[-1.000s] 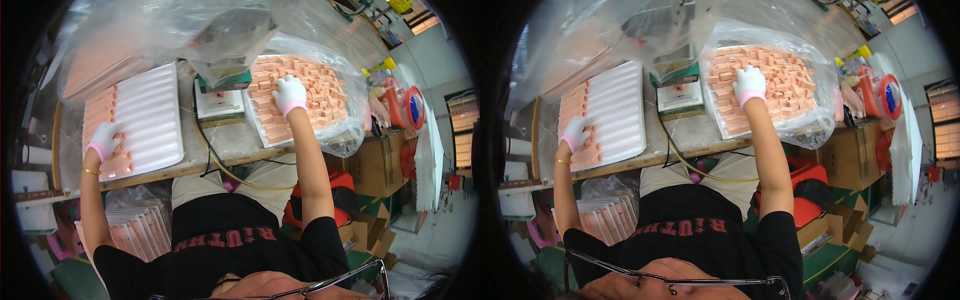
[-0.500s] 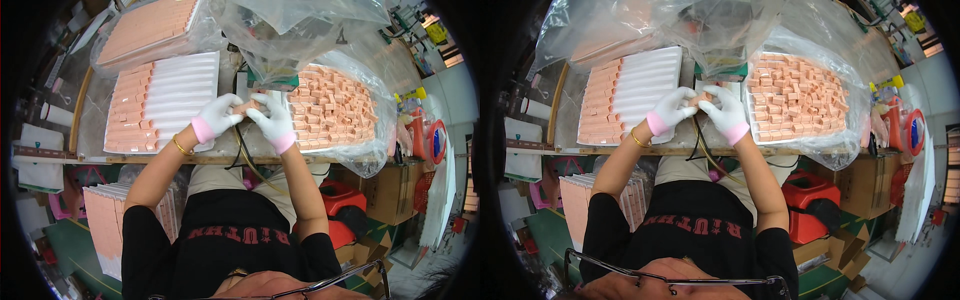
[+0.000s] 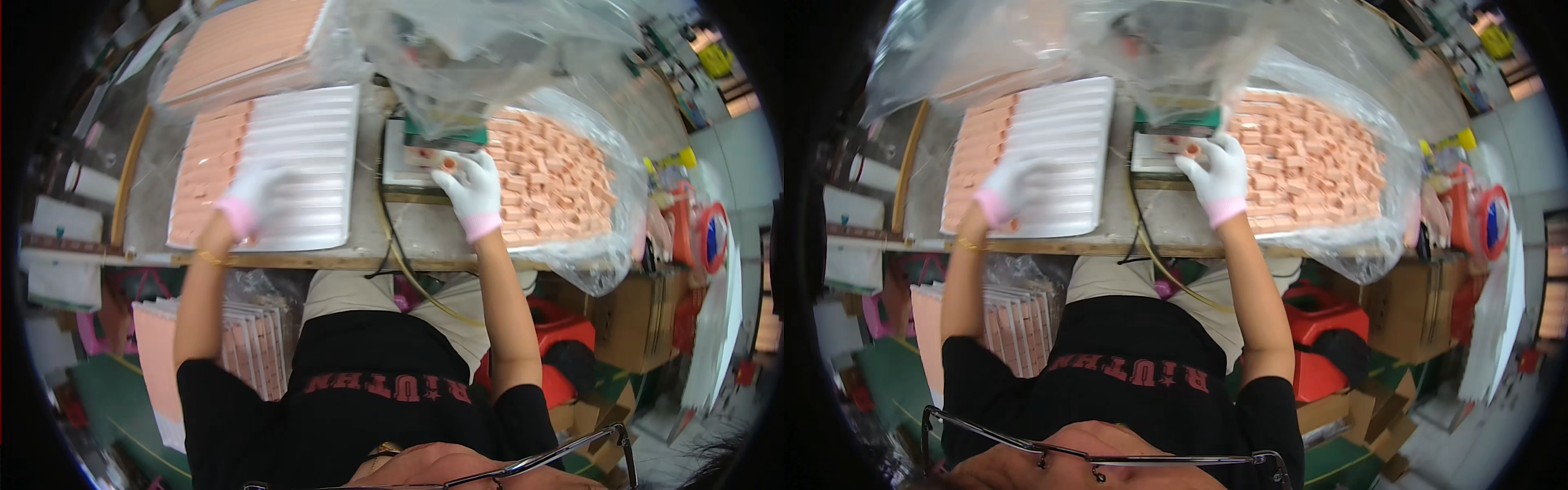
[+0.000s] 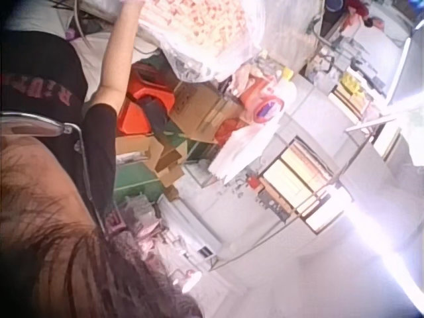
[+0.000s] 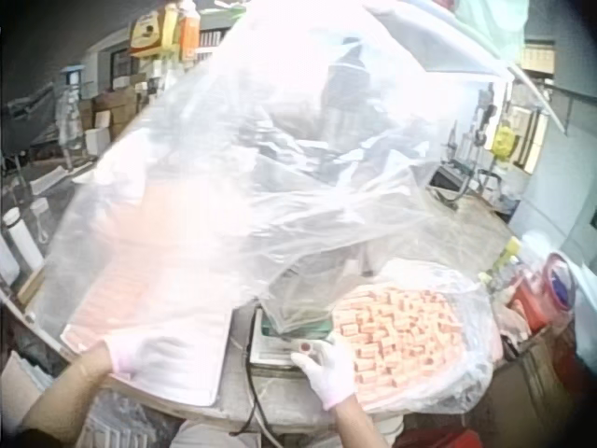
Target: Manually sort and arrange small pink lipstick or cosmetic component pieces from a bulk tray into structured shipping trays.
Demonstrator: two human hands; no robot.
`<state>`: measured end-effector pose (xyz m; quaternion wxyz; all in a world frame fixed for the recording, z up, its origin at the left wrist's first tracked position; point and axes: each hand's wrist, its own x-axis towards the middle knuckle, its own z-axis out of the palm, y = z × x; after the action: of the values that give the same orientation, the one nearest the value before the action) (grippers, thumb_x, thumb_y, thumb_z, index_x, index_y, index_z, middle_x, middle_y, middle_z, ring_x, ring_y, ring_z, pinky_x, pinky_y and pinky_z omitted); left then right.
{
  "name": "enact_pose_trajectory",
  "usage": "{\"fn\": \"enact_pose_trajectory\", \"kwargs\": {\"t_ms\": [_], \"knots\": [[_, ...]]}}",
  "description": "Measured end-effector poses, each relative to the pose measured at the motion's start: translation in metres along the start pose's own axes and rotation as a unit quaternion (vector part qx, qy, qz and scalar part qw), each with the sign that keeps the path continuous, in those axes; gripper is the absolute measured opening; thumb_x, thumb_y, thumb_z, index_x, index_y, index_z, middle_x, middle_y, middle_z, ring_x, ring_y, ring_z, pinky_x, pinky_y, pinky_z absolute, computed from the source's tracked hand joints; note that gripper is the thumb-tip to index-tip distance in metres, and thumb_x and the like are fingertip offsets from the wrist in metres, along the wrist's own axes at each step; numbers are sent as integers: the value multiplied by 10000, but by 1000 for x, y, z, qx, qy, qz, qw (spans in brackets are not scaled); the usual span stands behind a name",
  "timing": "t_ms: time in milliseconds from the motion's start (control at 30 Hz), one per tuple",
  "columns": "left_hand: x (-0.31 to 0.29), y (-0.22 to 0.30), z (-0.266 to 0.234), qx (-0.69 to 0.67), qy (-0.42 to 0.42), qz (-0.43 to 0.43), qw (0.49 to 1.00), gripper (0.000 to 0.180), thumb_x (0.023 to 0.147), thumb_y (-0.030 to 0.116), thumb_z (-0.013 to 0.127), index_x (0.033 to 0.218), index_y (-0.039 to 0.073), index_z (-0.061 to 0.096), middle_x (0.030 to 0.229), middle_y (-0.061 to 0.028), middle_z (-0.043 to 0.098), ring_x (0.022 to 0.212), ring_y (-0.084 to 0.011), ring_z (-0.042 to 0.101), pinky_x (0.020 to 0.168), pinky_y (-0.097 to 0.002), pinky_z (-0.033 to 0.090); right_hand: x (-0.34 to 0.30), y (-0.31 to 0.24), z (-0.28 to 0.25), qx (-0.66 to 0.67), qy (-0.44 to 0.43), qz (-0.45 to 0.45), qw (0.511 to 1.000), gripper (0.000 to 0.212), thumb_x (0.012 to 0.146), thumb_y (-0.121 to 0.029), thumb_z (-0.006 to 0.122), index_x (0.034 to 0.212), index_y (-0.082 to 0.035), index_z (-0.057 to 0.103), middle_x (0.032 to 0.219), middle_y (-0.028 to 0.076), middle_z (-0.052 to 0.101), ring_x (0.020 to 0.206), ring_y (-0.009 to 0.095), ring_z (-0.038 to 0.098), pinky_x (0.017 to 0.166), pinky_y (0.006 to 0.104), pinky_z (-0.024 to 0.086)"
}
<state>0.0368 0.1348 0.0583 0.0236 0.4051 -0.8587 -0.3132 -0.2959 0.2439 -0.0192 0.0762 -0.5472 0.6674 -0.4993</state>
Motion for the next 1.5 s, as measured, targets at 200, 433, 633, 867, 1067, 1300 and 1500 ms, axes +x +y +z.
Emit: {"fn": "enact_pose_trajectory", "kwargs": {"t_ms": [200,433,633,867,1067,1300,1500], "knots": [[-27,-105,-23,266,56,71,960,205,657,34,650,859,62,633,866,-139,596,852,-353,538,780,-422,454,28,14,32,-22,-15,4,1000,282,609,-250,806,790,-65,695,916,126,609,873,323,573,768,422,466],[-36,-113,-22,143,85,31,986,214,726,75,672,928,51,604,901,-121,593,850,-316,546,772,-370,454,18,25,-56,-295,-27,-66,953,298,719,-283,695,970,-133,636,984,77,632,942,292,577,795,412,474],[6,-26,5,59,206,171,962,281,807,82,666,1076,34,602,980,-133,626,931,-270,597,803,-341,488,9,49,-78,-375,-204,-168,889,244,727,-191,677,958,-133,625,928,77,613,929,287,562,815,416,449],[56,73,89,-251,82,185,947,367,824,121,681,1168,36,582,1012,-95,621,871,-195,631,790,-271,509,-5,-36,-58,73,-175,53,980,316,733,-101,709,1033,-59,620,883,105,602,805,247,587,753,336,484],[70,99,95,-107,66,181,975,379,800,111,692,1157,31,594,970,-107,605,847,-184,621,761,-268,506,-4,-39,-42,-78,-195,-212,954,357,740,-50,685,1087,-55,603,1024,132,614,918,299,594,790,362,489],[75,94,119,-328,39,128,935,452,777,128,656,1200,11,548,901,-119,621,793,-207,619,735,-313,507,-17,-35,-31,253,-215,130,934,388,734,-103,739,1102,-63,626,1027,122,607,954,271,592,819,344,474],[98,90,104,-249,226,123,934,468,754,43,593,1208,-37,515,1036,-140,619,838,-231,635,787,-313,511,10,6,-31,-27,5,-53,998,90,739,-138,688,759,-50,693,927,149,614,900,302,581,799,366,473]]}}
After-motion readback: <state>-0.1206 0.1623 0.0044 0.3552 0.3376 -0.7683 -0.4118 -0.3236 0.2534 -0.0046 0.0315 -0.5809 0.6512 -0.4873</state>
